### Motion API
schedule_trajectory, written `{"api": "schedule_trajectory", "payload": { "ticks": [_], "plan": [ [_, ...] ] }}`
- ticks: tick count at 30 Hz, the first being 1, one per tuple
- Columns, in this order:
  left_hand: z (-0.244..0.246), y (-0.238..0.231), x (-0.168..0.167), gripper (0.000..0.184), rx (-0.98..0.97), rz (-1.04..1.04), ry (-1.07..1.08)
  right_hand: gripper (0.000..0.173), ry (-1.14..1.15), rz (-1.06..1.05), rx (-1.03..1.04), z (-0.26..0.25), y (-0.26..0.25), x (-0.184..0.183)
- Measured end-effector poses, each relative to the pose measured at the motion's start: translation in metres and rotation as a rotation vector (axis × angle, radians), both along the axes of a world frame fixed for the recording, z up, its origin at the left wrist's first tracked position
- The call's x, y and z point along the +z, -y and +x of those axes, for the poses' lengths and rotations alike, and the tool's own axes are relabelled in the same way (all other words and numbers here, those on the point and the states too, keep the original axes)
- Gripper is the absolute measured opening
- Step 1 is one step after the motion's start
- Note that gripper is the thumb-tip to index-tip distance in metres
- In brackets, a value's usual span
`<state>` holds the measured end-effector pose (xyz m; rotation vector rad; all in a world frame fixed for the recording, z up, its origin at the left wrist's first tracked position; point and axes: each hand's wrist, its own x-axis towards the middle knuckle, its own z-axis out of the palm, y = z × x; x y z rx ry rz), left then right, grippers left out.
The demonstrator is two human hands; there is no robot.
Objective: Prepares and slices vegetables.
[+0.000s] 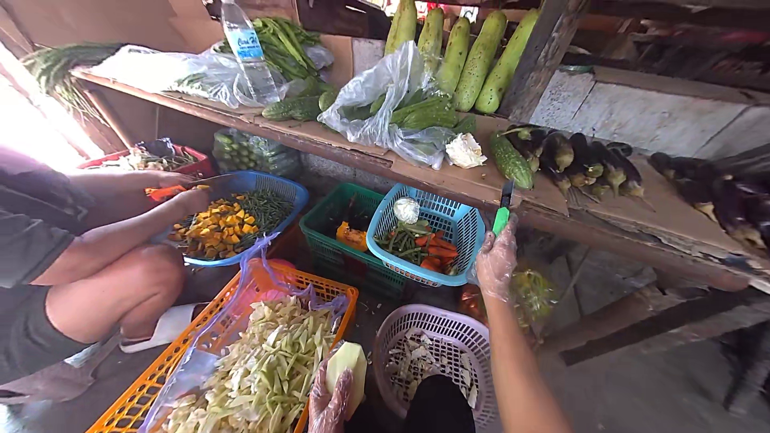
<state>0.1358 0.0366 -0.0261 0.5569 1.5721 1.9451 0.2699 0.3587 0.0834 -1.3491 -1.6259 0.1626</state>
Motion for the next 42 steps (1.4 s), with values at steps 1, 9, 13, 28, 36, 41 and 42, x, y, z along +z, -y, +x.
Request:
{"api": "schedule_trajectory", "payload": {
  "ticks": [1,9,13,28,36,41,42],
  "plan": [
    [0.0,0.001,0.001,0.05,-0.004,-0.001,0.006,0.059,-0.001,0.014,-0.012,-0.002,0.001,-0.009],
    [-0.001,0.001,0.003,0.05,-0.026,-0.027,0.02,0.056,-0.111,-0.137,0.095,0.02,0.049,-0.075],
    [0.0,0.001,0.005,0.05,-0.027,-0.033,0.043,0.06,-0.31,-0.177,0.195,0.024,0.083,-0.076],
    [-0.003,0.001,-0.005,0.051,-0.02,-0.003,0.006,0.052,0.002,-0.354,0.11,-0.037,0.027,0.007],
    [0.0,0.001,-0.003,0.049,-0.037,0.026,0.039,0.042,-0.264,-0.388,0.449,-0.028,0.06,0.012],
    [0.0,0.001,-0.004,0.049,-0.02,0.024,0.026,0.033,-0.836,-0.541,0.617,-0.033,0.011,0.041],
    [0.0,0.002,-0.003,0.048,-0.02,0.023,0.032,0.034,-0.905,-0.592,0.657,-0.032,0.005,0.037]
  ]
}}
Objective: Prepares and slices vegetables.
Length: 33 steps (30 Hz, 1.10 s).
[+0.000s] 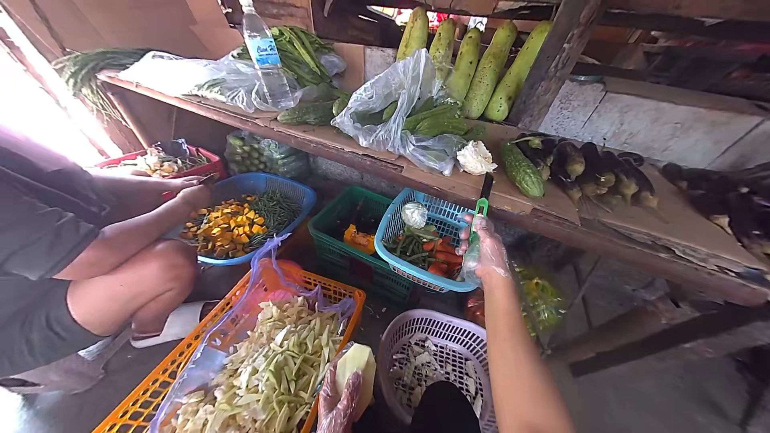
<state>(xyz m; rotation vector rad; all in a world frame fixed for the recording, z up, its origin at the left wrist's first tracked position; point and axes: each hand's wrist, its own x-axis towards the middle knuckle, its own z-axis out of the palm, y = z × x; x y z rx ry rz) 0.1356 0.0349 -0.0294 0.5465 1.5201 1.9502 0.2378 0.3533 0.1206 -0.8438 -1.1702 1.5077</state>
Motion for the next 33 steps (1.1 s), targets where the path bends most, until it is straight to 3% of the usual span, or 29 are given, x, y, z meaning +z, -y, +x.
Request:
{"api": "schedule_trajectory", "payload": {
  "ticks": [3,6,11,17,21,25,28,31,33],
  "plan": [
    [-0.001,0.0,0.0,0.047,-0.005,0.0,0.009,0.037,-0.001,-0.049,0.067,0.005,0.009,-0.02],
    [0.0,0.0,-0.002,0.051,0.002,0.001,0.015,0.035,0.007,-0.107,0.085,0.013,0.037,-0.065],
    [-0.008,-0.003,-0.001,0.062,-0.025,-0.015,0.056,0.036,0.074,-0.195,0.191,0.02,0.131,-0.114],
    [-0.036,0.023,0.024,0.045,-0.304,0.194,0.289,0.037,0.115,-0.202,0.48,0.016,0.217,-0.124],
    [-0.041,0.034,0.034,0.032,-0.271,0.226,0.47,0.068,0.219,-0.018,0.596,-0.003,0.24,-0.109],
    [-0.043,0.038,0.028,0.03,-0.154,0.214,0.378,0.08,0.404,0.21,0.601,-0.015,0.259,-0.106],
    [-0.035,0.035,0.033,0.036,-0.062,0.301,0.342,0.083,0.48,0.225,0.591,-0.023,0.271,-0.103],
    [-0.047,0.04,0.038,0.075,-0.131,0.22,0.136,0.059,0.518,0.238,0.486,-0.023,0.273,-0.102],
    [-0.058,0.045,0.043,0.07,-0.231,0.139,-0.148,0.046,0.562,0.288,0.429,-0.022,0.272,-0.098]
  ]
}}
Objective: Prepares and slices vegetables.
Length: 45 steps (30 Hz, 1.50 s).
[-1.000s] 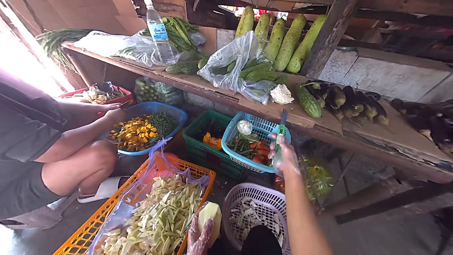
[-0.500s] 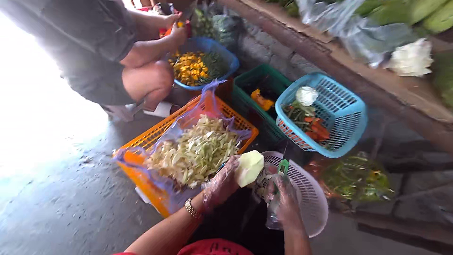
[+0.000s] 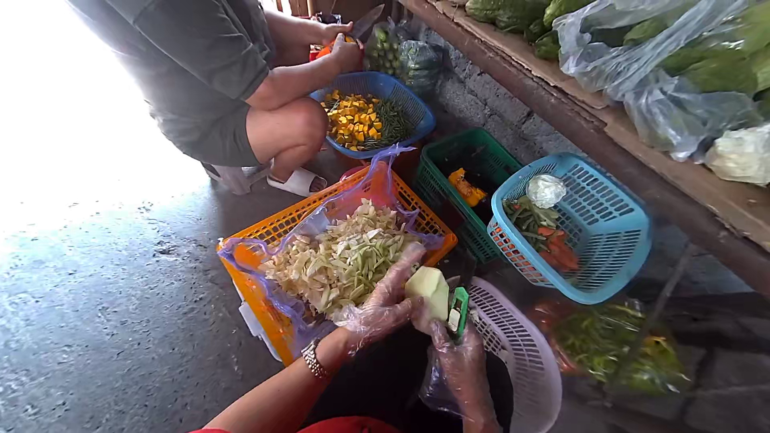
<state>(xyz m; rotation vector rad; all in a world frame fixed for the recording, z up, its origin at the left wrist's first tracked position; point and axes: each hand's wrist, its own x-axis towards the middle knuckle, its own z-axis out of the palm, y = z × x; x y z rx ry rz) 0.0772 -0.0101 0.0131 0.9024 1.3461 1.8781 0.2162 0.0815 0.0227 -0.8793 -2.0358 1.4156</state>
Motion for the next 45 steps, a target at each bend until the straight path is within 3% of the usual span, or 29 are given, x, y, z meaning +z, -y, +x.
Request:
{"api": "schedule_trajectory", "payload": {
  "ticks": [3,5,7,9,11,12,14,15,18,20,24,29,36,43,45],
  "plan": [
    [-0.015,0.001,0.001,0.051,0.03,-0.081,-0.338,0.047,0.04,0.096,0.018,0.001,-0.001,0.008],
    [-0.016,-0.001,0.005,0.04,0.116,-0.104,-0.314,0.045,0.02,0.157,0.051,-0.004,0.002,0.014],
    [-0.01,-0.006,0.01,0.036,0.173,-0.119,-0.157,0.048,-0.068,0.192,0.093,-0.011,0.008,0.015],
    [-0.003,-0.011,0.006,0.028,0.252,-0.097,0.106,0.068,-0.201,0.128,0.18,-0.017,0.014,0.013],
    [-0.007,-0.013,-0.002,0.038,0.284,-0.03,0.433,0.091,-0.24,0.0,0.241,-0.018,0.019,0.011],
    [-0.011,-0.012,-0.004,0.043,0.278,0.037,0.611,0.095,-0.247,-0.081,0.258,-0.016,0.021,0.009],
    [-0.021,-0.007,-0.005,0.046,0.265,0.133,0.849,0.082,-0.247,-0.217,0.308,-0.01,0.027,0.005],
    [-0.025,-0.004,-0.004,0.047,0.268,0.155,0.87,0.072,-0.223,-0.251,0.347,-0.006,0.031,0.004],
    [-0.031,-0.002,0.0,0.047,0.302,0.16,0.819,0.051,-0.193,-0.294,0.433,-0.002,0.047,0.004],
    [-0.03,-0.003,0.004,0.047,0.329,0.149,0.816,0.046,-0.208,-0.27,0.432,-0.005,0.054,0.007],
    [-0.028,-0.004,0.009,0.047,0.355,0.193,0.761,0.059,-0.144,-0.187,0.379,-0.011,0.059,0.018],
    [-0.027,-0.004,0.007,0.045,0.394,0.181,0.696,0.05,-0.063,-0.183,0.389,-0.011,0.063,0.015],
    [-0.025,-0.004,0.006,0.044,0.391,0.201,0.704,0.052,-0.015,-0.134,0.384,-0.009,0.061,0.01],
    [-0.031,0.001,0.007,0.037,0.579,0.088,0.419,0.057,0.006,-0.142,0.375,-0.006,0.064,0.001],
    [-0.028,0.003,0.004,0.036,0.547,0.082,0.42,0.06,-0.035,-0.115,0.362,-0.007,0.066,-0.004]
  ]
}}
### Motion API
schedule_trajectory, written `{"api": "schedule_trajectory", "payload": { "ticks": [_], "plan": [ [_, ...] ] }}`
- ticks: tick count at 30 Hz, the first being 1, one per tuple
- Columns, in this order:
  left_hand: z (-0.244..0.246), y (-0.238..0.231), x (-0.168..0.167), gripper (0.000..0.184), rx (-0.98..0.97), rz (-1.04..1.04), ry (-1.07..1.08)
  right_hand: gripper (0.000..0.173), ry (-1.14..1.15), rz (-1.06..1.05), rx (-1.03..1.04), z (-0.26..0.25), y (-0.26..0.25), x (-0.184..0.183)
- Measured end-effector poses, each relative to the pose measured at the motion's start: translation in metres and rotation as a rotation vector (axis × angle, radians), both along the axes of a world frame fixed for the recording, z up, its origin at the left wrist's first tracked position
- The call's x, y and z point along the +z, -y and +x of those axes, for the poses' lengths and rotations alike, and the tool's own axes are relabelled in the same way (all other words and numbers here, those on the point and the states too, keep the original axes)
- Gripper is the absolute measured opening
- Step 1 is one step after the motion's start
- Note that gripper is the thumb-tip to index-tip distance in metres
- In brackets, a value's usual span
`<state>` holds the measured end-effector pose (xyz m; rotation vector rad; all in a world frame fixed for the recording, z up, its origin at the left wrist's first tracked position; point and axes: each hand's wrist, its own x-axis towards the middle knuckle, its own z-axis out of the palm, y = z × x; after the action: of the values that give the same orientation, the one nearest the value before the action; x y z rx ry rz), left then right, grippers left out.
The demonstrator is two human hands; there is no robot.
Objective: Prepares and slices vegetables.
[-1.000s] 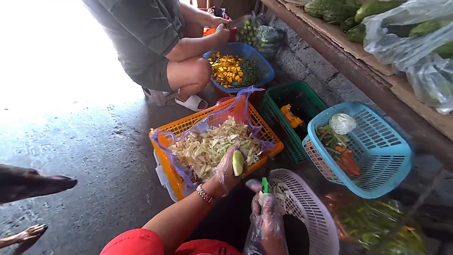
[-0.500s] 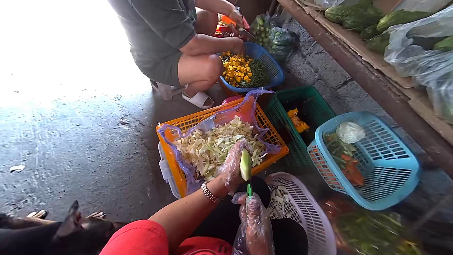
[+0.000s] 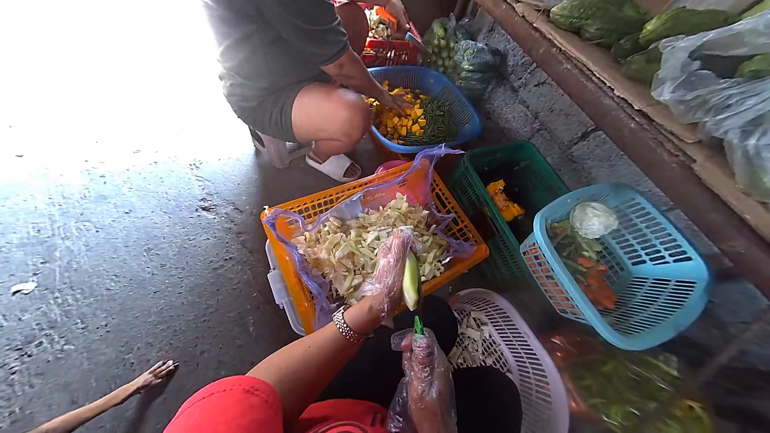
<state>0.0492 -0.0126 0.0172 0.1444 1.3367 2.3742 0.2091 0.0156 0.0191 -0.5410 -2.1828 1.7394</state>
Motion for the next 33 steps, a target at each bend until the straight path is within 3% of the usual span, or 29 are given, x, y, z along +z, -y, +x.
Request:
{"api": "schedule_trajectory", "payload": {
  "ticks": [5,7,12,17,23,29,33],
  "plan": [
    [0.018,0.003,0.007,0.047,-0.236,0.156,0.285,0.06,-0.042,0.136,-0.057,-0.005,0.003,-0.005],
    [0.022,0.002,0.005,0.048,-0.24,0.186,0.348,0.061,-0.026,0.15,-0.069,-0.004,0.003,-0.007],
    [0.017,0.003,0.006,0.043,0.004,0.01,0.011,0.062,-0.007,0.107,-0.038,0.001,0.001,-0.013],
    [0.026,0.006,0.007,0.049,-0.268,0.222,0.327,0.064,-0.041,0.223,-0.099,-0.006,0.002,-0.014],
    [0.027,0.003,0.0,0.041,0.027,0.043,-0.021,0.063,-0.022,0.224,-0.127,-0.002,0.005,-0.019],
    [0.038,0.006,0.006,0.043,-0.172,0.206,0.363,0.047,0.027,0.396,-0.168,-0.007,0.004,-0.022],
    [0.039,0.003,-0.002,0.042,0.03,0.05,0.091,0.033,-0.004,0.304,-0.138,-0.003,0.005,-0.024]
  ]
}}
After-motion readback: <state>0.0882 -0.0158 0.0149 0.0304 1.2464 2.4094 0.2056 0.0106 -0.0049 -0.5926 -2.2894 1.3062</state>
